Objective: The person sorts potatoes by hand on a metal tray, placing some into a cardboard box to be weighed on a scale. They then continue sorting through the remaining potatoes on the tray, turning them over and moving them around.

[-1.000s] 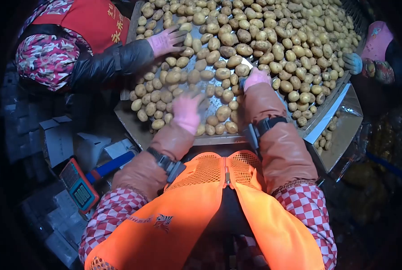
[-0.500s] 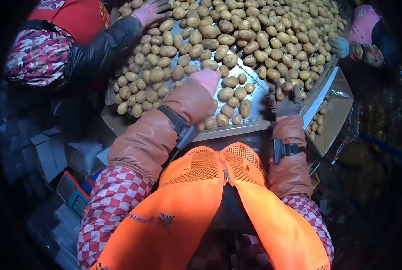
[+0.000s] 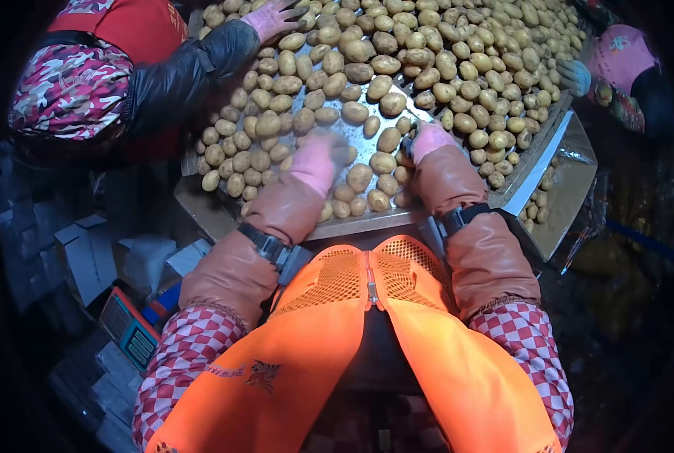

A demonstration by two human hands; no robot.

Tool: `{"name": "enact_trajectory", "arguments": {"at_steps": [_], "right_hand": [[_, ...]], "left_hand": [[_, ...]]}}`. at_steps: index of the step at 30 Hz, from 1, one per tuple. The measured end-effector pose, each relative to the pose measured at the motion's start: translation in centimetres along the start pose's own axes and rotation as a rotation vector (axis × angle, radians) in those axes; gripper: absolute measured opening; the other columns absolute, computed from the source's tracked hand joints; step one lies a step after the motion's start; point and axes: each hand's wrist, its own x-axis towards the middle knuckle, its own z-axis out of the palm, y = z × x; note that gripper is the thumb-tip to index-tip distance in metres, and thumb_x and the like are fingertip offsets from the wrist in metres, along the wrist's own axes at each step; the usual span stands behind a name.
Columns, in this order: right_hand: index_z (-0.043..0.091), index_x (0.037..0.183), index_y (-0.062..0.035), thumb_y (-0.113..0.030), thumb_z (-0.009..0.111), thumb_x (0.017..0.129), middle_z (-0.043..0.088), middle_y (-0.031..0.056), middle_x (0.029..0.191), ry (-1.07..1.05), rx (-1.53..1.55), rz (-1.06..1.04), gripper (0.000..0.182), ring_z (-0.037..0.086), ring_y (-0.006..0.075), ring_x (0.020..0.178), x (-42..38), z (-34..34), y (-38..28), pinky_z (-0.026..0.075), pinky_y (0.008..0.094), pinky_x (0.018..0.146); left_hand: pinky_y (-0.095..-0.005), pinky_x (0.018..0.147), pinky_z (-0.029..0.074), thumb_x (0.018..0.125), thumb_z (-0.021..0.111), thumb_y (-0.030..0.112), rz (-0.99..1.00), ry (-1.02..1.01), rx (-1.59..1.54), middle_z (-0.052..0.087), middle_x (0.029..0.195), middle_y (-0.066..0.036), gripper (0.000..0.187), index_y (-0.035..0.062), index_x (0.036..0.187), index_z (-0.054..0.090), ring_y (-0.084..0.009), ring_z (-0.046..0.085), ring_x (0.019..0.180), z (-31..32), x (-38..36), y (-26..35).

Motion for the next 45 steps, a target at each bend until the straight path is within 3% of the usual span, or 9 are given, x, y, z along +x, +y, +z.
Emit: {"name": "enact_trajectory", "arguments": {"at_steps": [3, 8, 13, 22, 26, 34, 37, 40, 45], "right_hand": [[0.069, 0.118, -0.0121, -0.037, 0.071, 0.083, 0.068, 0.0167, 0.117, -0.075, 0.187, 0.041, 0.043, 0.067, 0.0304, 0.106, 1.1, -0.4, 1.8, 0.052, 0.0394, 0.092], [0.066, 0.114, -0.0028, -0.019, 0.061, 0.091, 0.068, 0.0065, 0.090, -0.209, 1.919, 0.080, 0.029, 0.066, 0.0173, 0.077, -2.8, 3.3, 10.4, 0.051, 0.0247, 0.061], [0.052, 0.138, -0.0035, -0.028, 0.056, 0.097, 0.058, 0.0194, 0.135, -0.440, 2.413, -0.267, 0.048, 0.064, 0.0299, 0.104, -6.8, 3.0, 11.9, 0.057, 0.0395, 0.079], [0.049, 0.141, -0.0390, -0.050, 0.043, 0.099, 0.045, -0.0059, 0.151, -0.011, 1.609, -0.511, 0.044, 0.039, 0.0220, 0.138, -6.9, 5.1, 9.1, 0.026, 0.0512, 0.115], [0.043, 0.148, -0.0166, -0.048, 0.044, 0.099, 0.035, 0.0186, 0.155, -0.340, 2.702, -0.191, 0.058, 0.035, 0.0398, 0.140, -8.0, 3.4, 7.1, 0.029, 0.0636, 0.112], [0.058, 0.128, -0.0044, -0.032, 0.051, 0.102, 0.062, 0.0133, 0.124, -0.545, 2.889, 0.267, 0.039, 0.060, 0.0251, 0.113, -6.5, 4.3, 5.1, 0.052, 0.0424, 0.093], [0.064, 0.123, -0.0097, -0.028, 0.058, 0.099, 0.063, 0.0125, 0.120, -0.761, 2.854, -0.107, 0.031, 0.064, 0.0300, 0.101, -7.5, 5.8, 8.0, 0.056, 0.0330, 0.062], [0.062, 0.126, -0.0113, -0.021, 0.056, 0.099, 0.060, 0.0184, 0.125, -0.821, 2.825, -0.315, 0.030, 0.061, 0.0268, 0.101, -8.6, 5.5, 13.3, 0.049, 0.0258, 0.052], [0.059, 0.129, -0.0098, -0.021, 0.054, 0.099, 0.055, 0.0173, 0.136, -0.157, 2.591, 0.015, 0.032, 0.061, 0.0237, 0.101, -18.8, 4.7, 27.3, 0.052, 0.0281, 0.057]], "left_hand": [[-0.0446, 0.084, 0.053, 0.083, 0.069, 0.021, 0.264, -0.117, 0.007, 0.062, 0.105, -0.022, 0.023, 0.0140, 0.105, 0.070, -0.0402, 0.063, 0.096, 1.0, 2.5, 4.6], [-0.0424, 0.084, 0.054, 0.079, 0.074, 0.022, 0.296, -0.268, 0.438, 0.065, 0.108, -0.018, 0.031, 0.0091, 0.107, 0.070, -0.0355, 0.066, 0.099, 5.6, 6.9, 10.2], [-0.0367, 0.090, 0.055, 0.075, 0.079, 0.030, 0.220, -0.524, 0.772, 0.065, 0.123, -0.014, 0.044, 0.0096, 0.113, 0.071, -0.0273, 0.067, 0.109, 6.6, 9.4, 13.8], [-0.0398, 0.089, 0.055, 0.089, 0.064, 0.015, 0.181, -0.258, 0.569, 0.069, 0.108, -0.020, 0.022, 0.0105, 0.110, 0.067, -0.0310, 0.068, 0.105, 4.0, 9.5, 10.1], [-0.0429, 0.091, 0.052, 0.089, 0.064, 0.018, 0.050, -0.095, 0.124, 0.069, 0.105, -0.020, 0.026, 0.0111, 0.113, 0.067, -0.0372, 0.065, 0.104, 2.7, 7.0, 10.9], [-0.0474, 0.096, 0.045, 0.086, 0.068, 0.027, 0.432, -0.010, -0.012, 0.062, 0.114, -0.019, 0.045, 0.0039, 0.124, 0.059, -0.0377, 0.057, 0.111, 4.5, -1.5, 15.5], [-0.0465, 0.095, 0.049, 0.090, 0.065, 0.026, 0.537, 0.309, -0.127, 0.067, 0.110, -0.017, 0.035, 0.0097, 0.120, 0.067, -0.0373, 0.062, 0.107, 3.5, -0.2, 9.6], [-0.0427, 0.084, 0.053, 0.091, 0.062, 0.017, -0.089, 0.079, -0.369, 0.069, 0.101, -0.020, 0.028, 0.0080, 0.116, 0.069, -0.0383, 0.066, 0.091, -2.5, 2.3, 5.0], [-0.0406, 0.098, 0.049, 0.086, 0.068, 0.041, 0.138, 0.384, 0.390, 0.064, 0.126, -0.015, 0.045, 0.0147, 0.123, 0.067, -0.0320, 0.062, 0.115, -6.6, 7.0, -7.3]]}}
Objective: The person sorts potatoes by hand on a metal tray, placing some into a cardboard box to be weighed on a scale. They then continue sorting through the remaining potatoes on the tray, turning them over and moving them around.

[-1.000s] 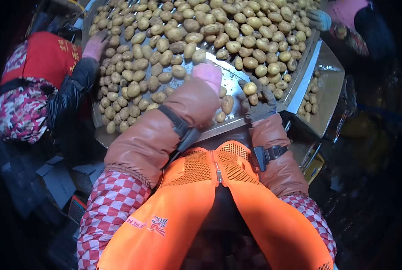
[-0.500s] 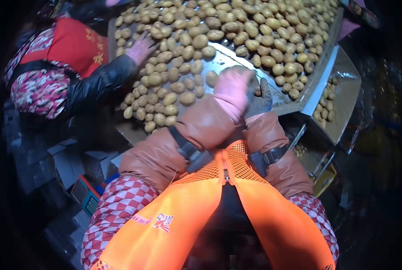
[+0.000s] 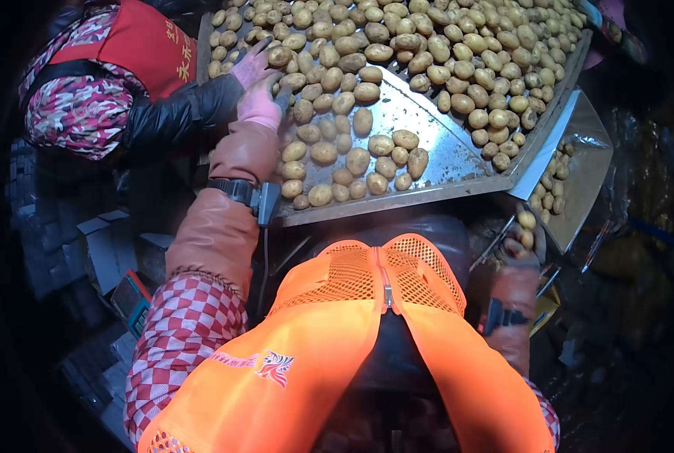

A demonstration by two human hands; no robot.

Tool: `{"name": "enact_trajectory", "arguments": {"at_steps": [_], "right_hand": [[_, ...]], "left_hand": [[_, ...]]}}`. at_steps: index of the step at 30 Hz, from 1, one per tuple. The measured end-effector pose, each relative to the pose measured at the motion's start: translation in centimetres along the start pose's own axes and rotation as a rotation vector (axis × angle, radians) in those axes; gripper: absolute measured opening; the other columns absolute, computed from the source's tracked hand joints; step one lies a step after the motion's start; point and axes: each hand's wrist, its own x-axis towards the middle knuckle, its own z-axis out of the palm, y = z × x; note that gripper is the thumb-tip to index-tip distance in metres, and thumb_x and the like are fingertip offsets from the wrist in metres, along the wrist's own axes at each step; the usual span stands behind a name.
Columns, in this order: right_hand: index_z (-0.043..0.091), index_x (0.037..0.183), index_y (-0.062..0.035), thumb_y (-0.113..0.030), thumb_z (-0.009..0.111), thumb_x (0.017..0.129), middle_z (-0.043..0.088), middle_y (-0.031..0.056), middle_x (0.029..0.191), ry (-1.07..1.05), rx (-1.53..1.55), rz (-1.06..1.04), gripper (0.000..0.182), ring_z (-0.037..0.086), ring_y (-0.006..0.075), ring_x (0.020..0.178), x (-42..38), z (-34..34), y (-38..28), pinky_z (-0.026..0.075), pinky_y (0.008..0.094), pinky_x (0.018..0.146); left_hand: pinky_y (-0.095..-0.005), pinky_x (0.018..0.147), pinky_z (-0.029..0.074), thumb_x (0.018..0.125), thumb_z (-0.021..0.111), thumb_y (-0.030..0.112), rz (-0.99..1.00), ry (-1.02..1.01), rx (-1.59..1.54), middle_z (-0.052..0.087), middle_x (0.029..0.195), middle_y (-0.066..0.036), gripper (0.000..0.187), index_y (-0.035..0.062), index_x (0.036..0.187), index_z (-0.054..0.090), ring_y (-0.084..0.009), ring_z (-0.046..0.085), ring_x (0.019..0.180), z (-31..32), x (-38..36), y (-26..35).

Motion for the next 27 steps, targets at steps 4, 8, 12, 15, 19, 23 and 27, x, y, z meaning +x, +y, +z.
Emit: {"name": "enact_trajectory", "arguments": {"at_steps": [4, 8, 12, 15, 19, 23, 27], "right_hand": [[0.055, 0.135, -0.0092, -0.023, 0.050, 0.099, 0.050, 0.0169, 0.143, 0.831, -0.616, -0.341, 0.039, 0.056, 0.0273, 0.115, -5.0, -5.9, -2.6, 0.052, 0.0417, 0.087], [0.053, 0.140, -0.0088, -0.022, 0.046, 0.098, 0.046, 0.0188, 0.147, 0.728, -0.763, -0.584, 0.044, 0.047, 0.0297, 0.131, -2.6, -12.4, -5.0, 0.039, 0.0448, 0.107], [0.051, 0.134, 0.0070, -0.006, 0.049, 0.099, 0.058, 0.0248, 0.131, 0.394, -0.901, -0.664, 0.038, 0.060, 0.0296, 0.115, 4.6, -3.6, 2.6, 0.047, 0.0341, 0.102], [0.058, 0.129, 0.0037, -0.008, 0.060, 0.098, 0.067, 0.0119, 0.114, 0.173, -1.227, -0.565, 0.033, 0.064, 0.0158, 0.099, 6.7, 2.2, 7.5, 0.050, 0.0251, 0.086], [0.063, 0.124, -0.0011, -0.009, 0.066, 0.095, 0.068, 0.0075, 0.109, 0.009, -1.439, -0.568, 0.030, 0.063, 0.0134, 0.097, 8.9, 6.4, 12.2, 0.050, 0.0257, 0.087], [0.062, 0.128, -0.0043, -0.008, 0.074, 0.088, 0.068, 0.0101, 0.109, -0.041, -1.924, -0.467, 0.042, 0.065, 0.0191, 0.098, 12.3, 8.1, 16.0, 0.052, 0.0306, 0.086], [0.063, 0.128, -0.0117, -0.025, 0.075, 0.084, 0.065, 0.0173, 0.121, -0.099, -2.167, -0.521, 0.048, 0.062, 0.0362, 0.111, 14.7, 12.8, 18.1, 0.049, 0.0416, 0.096]], "left_hand": [[-0.0465, 0.109, 0.043, 0.081, 0.064, 0.062, -0.187, -0.316, 0.425, 0.040, 0.153, -0.014, 0.075, 0.0242, 0.144, 0.048, -0.0367, 0.046, 0.134, 0.6, -2.5, 4.3], [-0.0479, 0.111, 0.038, 0.084, 0.071, 0.045, -0.107, -0.309, 0.081, 0.048, 0.143, -0.024, 0.072, 0.0163, 0.145, 0.046, -0.0428, 0.049, 0.129, -0.5, -6.8, 6.8], [-0.0478, 0.102, 0.045, 0.081, 0.073, 0.038, 0.009, -0.229, -0.009, 0.054, 0.135, -0.020, 0.069, 0.0183, 0.142, 0.049, -0.0391, 0.054, 0.122, -1.3, -12.5, 4.9], [-0.0470, 0.096, 0.049, 0.078, 0.075, 0.035, -0.189, -0.226, -0.049, 0.057, 0.131, -0.019, 0.068, 0.0179, 0.140, 0.051, -0.0364, 0.057, 0.118, -2.8, -14.5, 1.9], [-0.0499, 0.096, 0.047, 0.076, 0.076, 0.030, -0.362, -0.235, 0.134, 0.059, 0.126, -0.018, 0.068, 0.0104, 0.137, 0.052, -0.0376, 0.056, 0.118, -4.6, -16.2, 2.3], [-0.0537, 0.104, 0.037, 0.076, 0.075, 0.034, 0.001, -0.010, 0.057, 0.058, 0.128, -0.016, 0.063, 0.0123, 0.133, 0.057, -0.0338, 0.050, 0.125, -2.5, -14.4, 6.1], [-0.0595, 0.104, 0.033, 0.079, 0.070, 0.045, 0.148, -0.150, 0.219, 0.060, 0.127, -0.009, 0.061, 0.0220, 0.134, 0.058, -0.0330, 0.051, 0.124, -1.6, -13.2, 6.5]]}}
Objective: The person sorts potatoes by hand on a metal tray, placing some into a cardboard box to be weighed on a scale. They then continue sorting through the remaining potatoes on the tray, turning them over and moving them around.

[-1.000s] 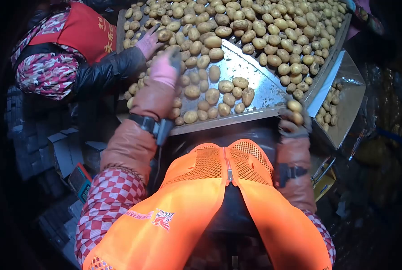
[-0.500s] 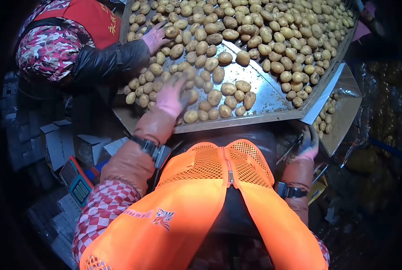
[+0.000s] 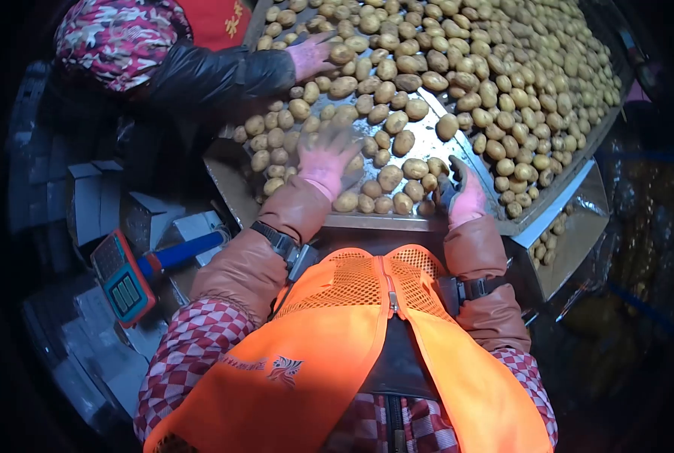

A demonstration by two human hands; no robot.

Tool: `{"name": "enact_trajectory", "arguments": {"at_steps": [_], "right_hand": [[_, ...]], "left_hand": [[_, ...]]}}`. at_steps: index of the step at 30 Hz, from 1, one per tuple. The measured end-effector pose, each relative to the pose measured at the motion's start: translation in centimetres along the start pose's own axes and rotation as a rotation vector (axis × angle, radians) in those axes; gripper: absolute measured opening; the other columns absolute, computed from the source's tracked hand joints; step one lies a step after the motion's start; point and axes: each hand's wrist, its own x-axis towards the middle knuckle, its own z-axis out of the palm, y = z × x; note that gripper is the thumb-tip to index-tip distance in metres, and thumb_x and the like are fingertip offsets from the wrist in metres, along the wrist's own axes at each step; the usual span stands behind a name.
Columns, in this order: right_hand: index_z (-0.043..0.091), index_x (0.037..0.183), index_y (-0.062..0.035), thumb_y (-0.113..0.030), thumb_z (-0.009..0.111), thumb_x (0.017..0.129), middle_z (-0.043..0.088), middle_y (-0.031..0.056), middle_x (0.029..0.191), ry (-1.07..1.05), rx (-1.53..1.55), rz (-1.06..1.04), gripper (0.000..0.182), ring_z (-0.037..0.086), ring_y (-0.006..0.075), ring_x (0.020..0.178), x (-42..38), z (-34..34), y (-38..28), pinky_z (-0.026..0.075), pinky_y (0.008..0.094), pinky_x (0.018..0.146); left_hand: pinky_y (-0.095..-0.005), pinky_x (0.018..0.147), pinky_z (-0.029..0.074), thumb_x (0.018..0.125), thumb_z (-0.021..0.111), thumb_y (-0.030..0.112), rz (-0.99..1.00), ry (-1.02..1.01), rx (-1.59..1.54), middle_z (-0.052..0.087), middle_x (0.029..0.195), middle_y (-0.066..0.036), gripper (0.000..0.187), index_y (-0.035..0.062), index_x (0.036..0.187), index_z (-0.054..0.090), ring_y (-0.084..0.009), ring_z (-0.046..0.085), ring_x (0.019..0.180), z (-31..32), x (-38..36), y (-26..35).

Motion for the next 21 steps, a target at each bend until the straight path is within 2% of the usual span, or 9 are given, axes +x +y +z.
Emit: {"name": "enact_trajectory", "arguments": {"at_steps": [6, 9, 10, 14, 16, 17, 19, 20, 21], "right_hand": [[0.060, 0.131, -0.0166, -0.021, 0.073, 0.083, 0.060, 0.0181, 0.129, 0.119, -0.048, -0.176, 0.049, 0.057, 0.0373, 0.118, 8.4, -0.9, -3.1, 0.047, 0.0438, 0.101], [0.055, 0.137, -0.0139, -0.021, 0.073, 0.083, 0.052, 0.0233, 0.138, 0.033, -0.033, -0.296, 0.057, 0.049, 0.0425, 0.127, 12.3, 2.4, -3.5, 0.043, 0.0464, 0.106], [0.050, 0.141, -0.0132, -0.018, 0.074, 0.081, 0.050, 0.0219, 0.139, -0.010, -0.321, -0.320, 0.065, 0.048, 0.0400, 0.127, 11.8, 4.7, -2.9, 0.043, 0.0463, 0.107], [0.041, 0.148, -0.0202, -0.019, 0.072, 0.080, 0.053, 0.0177, 0.134, -0.124, -0.172, -0.006, 0.075, 0.050, 0.0379, 0.125, 8.3, 6.3, -5.2, 0.043, 0.0463, 0.106], [0.045, 0.147, -0.0174, -0.017, 0.068, 0.083, 0.060, 0.0144, 0.124, -0.114, 0.017, -0.154, 0.068, 0.059, 0.0352, 0.110, 7.8, 6.6, -2.6, 0.049, 0.0436, 0.099], [0.046, 0.145, -0.0108, -0.009, 0.065, 0.081, 0.062, 0.0167, 0.117, -0.239, 0.593, 0.170, 0.067, 0.061, 0.0347, 0.102, 7.3, 5.5, -3.0, 0.051, 0.0428, 0.094], [0.052, 0.139, -0.0040, -0.013, 0.056, 0.091, 0.065, 0.0082, 0.110, -0.540, 1.298, 0.296, 0.048, 0.064, 0.0228, 0.093, 8.2, 4.8, 0.7, 0.053, 0.0307, 0.085], [0.053, 0.136, 0.0001, -0.021, 0.053, 0.098, 0.065, 0.0116, 0.111, -0.382, 1.498, 0.455, 0.043, 0.065, 0.0236, 0.089, 6.5, 2.2, -2.5, 0.054, 0.0311, 0.078], [0.053, 0.135, 0.0016, -0.029, 0.051, 0.100, 0.065, 0.0131, 0.114, -0.259, 1.164, 0.147, 0.046, 0.065, 0.0246, 0.090, 4.9, 1.3, -3.2, 0.055, 0.0327, 0.077]], "left_hand": [[-0.0514, 0.102, 0.037, 0.077, 0.073, 0.043, -0.323, -0.080, -0.041, 0.063, 0.120, -0.006, 0.046, 0.0233, 0.118, 0.068, -0.0294, 0.053, 0.120, -1.5, -4.2, -4.6], [-0.0484, 0.097, 0.044, 0.077, 0.074, 0.038, -0.395, 0.087, 0.120, 0.064, 0.118, -0.007, 0.044, 0.0208, 0.116, 0.069, -0.0316, 0.056, 0.116, -2.2, -3.1, -4.5], [-0.0469, 0.096, 0.046, 0.078, 0.072, 0.036, -0.320, 0.103, 0.053, 0.063, 0.120, -0.006, 0.041, 0.0201, 0.116, 0.068, -0.0304, 0.055, 0.117, -2.3, -1.8, -4.5], [-0.0423, 0.095, 0.049, 0.087, 0.062, 0.026, -0.123, 0.093, -0.219, 0.060, 0.127, -0.008, 0.032, 0.0197, 0.118, 0.067, -0.0297, 0.056, 0.116, 0.6, 8.2, -4.7], [-0.0436, 0.095, 0.049, 0.089, 0.059, 0.023, -0.278, 0.114, -0.161, 0.058, 0.128, -0.010, 0.032, 0.0209, 0.120, 0.066, -0.0306, 0.057, 0.115, 3.5, 12.6, -3.6], [-0.0443, 0.095, 0.049, 0.089, 0.057, 0.022, -0.353, 0.126, -0.134, 0.058, 0.129, -0.011, 0.033, 0.0215, 0.121, 0.065, -0.0311, 0.057, 0.115, 4.3, 13.9, -3.1], [-0.0442, 0.095, 0.050, 0.090, 0.057, 0.023, -0.474, -0.096, -0.130, 0.057, 0.128, -0.013, 0.034, 0.0227, 0.123, 0.064, -0.0314, 0.056, 0.118, 4.0, 14.7, -2.1], [-0.0442, 0.096, 0.050, 0.091, 0.056, 0.024, -0.529, -0.209, -0.123, 0.056, 0.128, -0.014, 0.034, 0.0233, 0.125, 0.063, -0.0316, 0.055, 0.119, 3.8, 14.9, -1.6], [-0.0449, 0.094, 0.050, 0.090, 0.060, 0.027, -0.459, -0.224, -0.154, 0.057, 0.124, -0.016, 0.038, 0.0242, 0.128, 0.061, -0.0357, 0.057, 0.116, 3.2, 13.8, -1.4]]}}
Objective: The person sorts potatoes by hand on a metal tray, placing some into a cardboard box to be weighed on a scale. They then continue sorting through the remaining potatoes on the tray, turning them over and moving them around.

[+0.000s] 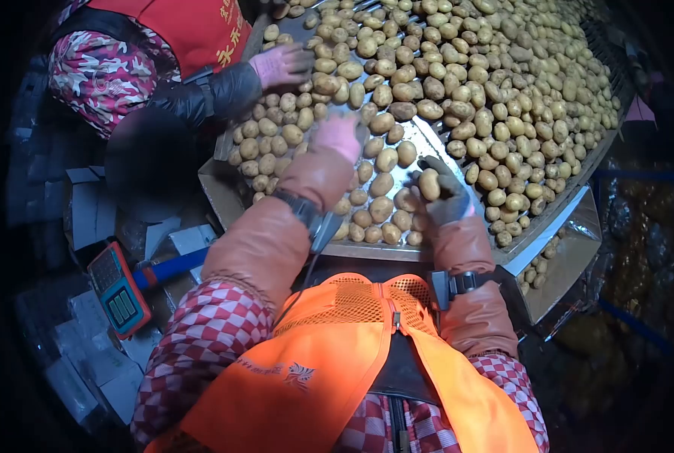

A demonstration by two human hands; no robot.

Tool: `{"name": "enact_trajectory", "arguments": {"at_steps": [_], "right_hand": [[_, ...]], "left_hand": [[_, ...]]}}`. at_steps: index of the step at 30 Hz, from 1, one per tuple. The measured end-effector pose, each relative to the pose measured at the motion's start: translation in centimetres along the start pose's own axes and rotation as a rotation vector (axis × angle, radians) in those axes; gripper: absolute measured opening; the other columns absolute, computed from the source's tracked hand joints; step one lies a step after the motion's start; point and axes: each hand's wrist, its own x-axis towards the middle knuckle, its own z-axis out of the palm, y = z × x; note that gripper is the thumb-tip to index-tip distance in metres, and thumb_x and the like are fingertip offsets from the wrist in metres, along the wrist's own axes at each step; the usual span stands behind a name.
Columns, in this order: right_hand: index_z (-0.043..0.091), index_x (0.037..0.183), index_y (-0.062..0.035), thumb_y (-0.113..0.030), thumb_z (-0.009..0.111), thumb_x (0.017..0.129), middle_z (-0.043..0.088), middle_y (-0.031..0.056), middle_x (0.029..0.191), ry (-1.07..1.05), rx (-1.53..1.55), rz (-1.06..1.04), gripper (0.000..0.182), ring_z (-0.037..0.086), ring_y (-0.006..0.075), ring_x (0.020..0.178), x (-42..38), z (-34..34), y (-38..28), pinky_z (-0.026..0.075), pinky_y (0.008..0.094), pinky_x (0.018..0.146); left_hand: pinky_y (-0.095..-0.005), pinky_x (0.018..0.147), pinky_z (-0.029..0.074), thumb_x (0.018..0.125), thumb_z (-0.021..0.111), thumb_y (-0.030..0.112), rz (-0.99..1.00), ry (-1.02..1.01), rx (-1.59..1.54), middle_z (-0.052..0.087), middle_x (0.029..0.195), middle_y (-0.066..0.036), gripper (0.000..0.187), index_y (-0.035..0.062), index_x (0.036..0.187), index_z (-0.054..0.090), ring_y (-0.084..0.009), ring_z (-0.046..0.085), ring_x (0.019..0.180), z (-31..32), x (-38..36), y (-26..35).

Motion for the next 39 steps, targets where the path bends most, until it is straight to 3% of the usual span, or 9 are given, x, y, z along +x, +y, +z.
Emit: {"name": "enact_trajectory", "arguments": {"at_steps": [7, 11, 15, 21, 24, 29, 31, 37, 39], "right_hand": [[0.062, 0.116, -0.0054, -0.043, 0.062, 0.097, 0.068, 0.0127, 0.111, 0.044, 0.621, 0.468, 0.042, 0.065, 0.0276, 0.102, -1.0, -2.1, 3.5, 0.058, 0.0364, 0.082], [0.046, 0.142, -0.0146, -0.043, 0.064, 0.095, 0.061, 0.0118, 0.127, -0.193, 0.363, 0.373, 0.058, 0.064, 0.0242, 0.109, -2.0, -0.1, 1.8, 0.054, 0.0346, 0.081], [0.029, 0.155, -0.0237, -0.042, 0.066, 0.093, 0.049, 0.0111, 0.144, -0.217, 0.564, 0.394, 0.074, 0.058, 0.0272, 0.123, -2.9, 2.0, 0.3, 0.052, 0.0358, 0.080], [0.044, 0.135, -0.0161, -0.030, 0.064, 0.094, 0.054, 0.0133, 0.125, 0.065, 0.784, 0.212, 0.047, 0.059, 0.0229, 0.087, -6.1, -2.6, -0.8, 0.052, 0.0388, 0.061], [0.046, 0.142, -0.0173, -0.032, 0.065, 0.096, 0.057, 0.0120, 0.123, -0.008, 0.909, -0.012, 0.053, 0.063, 0.0272, 0.095, -9.2, -12.4, -0.9, 0.059, 0.0429, 0.067], [0.055, 0.132, -0.0156, -0.034, 0.055, 0.101, 0.066, 0.0100, 0.107, 0.776, 0.440, -0.154, 0.036, 0.066, 0.0250, 0.090, -17.9, -28.1, -3.4, 0.059, 0.0409, 0.059], [0.061, 0.125, -0.0098, -0.033, 0.055, 0.100, 0.066, 0.0113, 0.103, 1.074, 0.119, -0.154, 0.035, 0.066, 0.0270, 0.079, -17.9, -22.5, -7.9, 0.059, 0.0414, 0.070], [0.055, 0.129, -0.0079, -0.016, 0.069, 0.088, 0.063, 0.0084, 0.105, 0.377, -0.040, -0.020, 0.044, 0.063, 0.0274, 0.104, -12.7, -8.2, -2.9, 0.055, 0.0424, 0.087], [0.049, 0.134, -0.0048, -0.021, 0.069, 0.089, 0.060, 0.0058, 0.097, 0.173, 0.600, 0.248, 0.052, 0.063, 0.0285, 0.102, -12.8, -3.8, -6.0, 0.053, 0.0394, 0.087]], "left_hand": [[-0.0480, 0.091, 0.050, 0.092, 0.061, 0.027, -0.043, -0.203, -0.184, 0.062, 0.115, -0.023, 0.036, 0.0212, 0.127, 0.062, -0.0415, 0.063, 0.106, -1.4, -0.9, -0.1], [-0.0444, 0.093, 0.051, 0.092, 0.062, 0.030, 0.039, -0.049, -0.346, 0.067, 0.113, -0.023, 0.035, 0.0221, 0.126, 0.065, -0.0387, 0.065, 0.104, -3.0, -2.3, -0.3], [-0.0431, 0.090, 0.051, 0.090, 0.065, 0.031, 0.707, 0.043, -0.484, 0.067, 0.108, -0.023, 0.034, 0.0172, 0.121, 0.067, -0.0381, 0.065, 0.097, -4.9, -6.3, 2.9], [-0.0482, 0.100, 0.047, 0.087, 0.062, 0.018, 0.171, 0.550, 0.042, 0.057, 0.133, -0.012, 0.046, 0.0276, 0.132, 0.059, -0.0380, 0.057, 0.120, -3.0, 5.3, -2.7], [-0.0464, 0.105, 0.045, 0.084, 0.066, 0.019, 0.155, 0.105, 0.148, 0.059, 0.133, -0.017, 0.053, 0.0257, 0.136, 0.056, -0.0367, 0.058, 0.121, 0.4, 10.8, -7.3], [-0.0413, 0.099, 0.048, 0.083, 0.074, 0.033, -0.034, -0.142, -0.370, 0.067, 0.120, -0.021, 0.053, 0.0178, 0.131, 0.059, -0.0368, 0.063, 0.113, -1.8, 4.9, -3.4], [-0.0368, 0.084, 0.053, 0.087, 0.073, 0.029, 0.008, -0.083, -0.603, 0.069, 0.110, -0.011, 0.048, 0.0123, 0.129, 0.058, -0.0218, 0.065, 0.096, -2.7, 0.7, -0.1], [-0.0311, 0.079, 0.052, 0.087, 0.076, 0.010, 0.285, -0.911, -1.138, 0.065, 0.106, -0.005, 0.056, 0.0054, 0.138, 0.054, -0.0145, 0.060, 0.087, -2.9, -9.9, 11.4], [-0.0329, 0.080, 0.052, 0.088, 0.073, 0.010, 0.557, -0.539, -0.965, 0.069, 0.101, -0.009, 0.054, 0.0060, 0.139, 0.054, -0.0163, 0.062, 0.087, -2.3, -10.4, 12.4]]}}
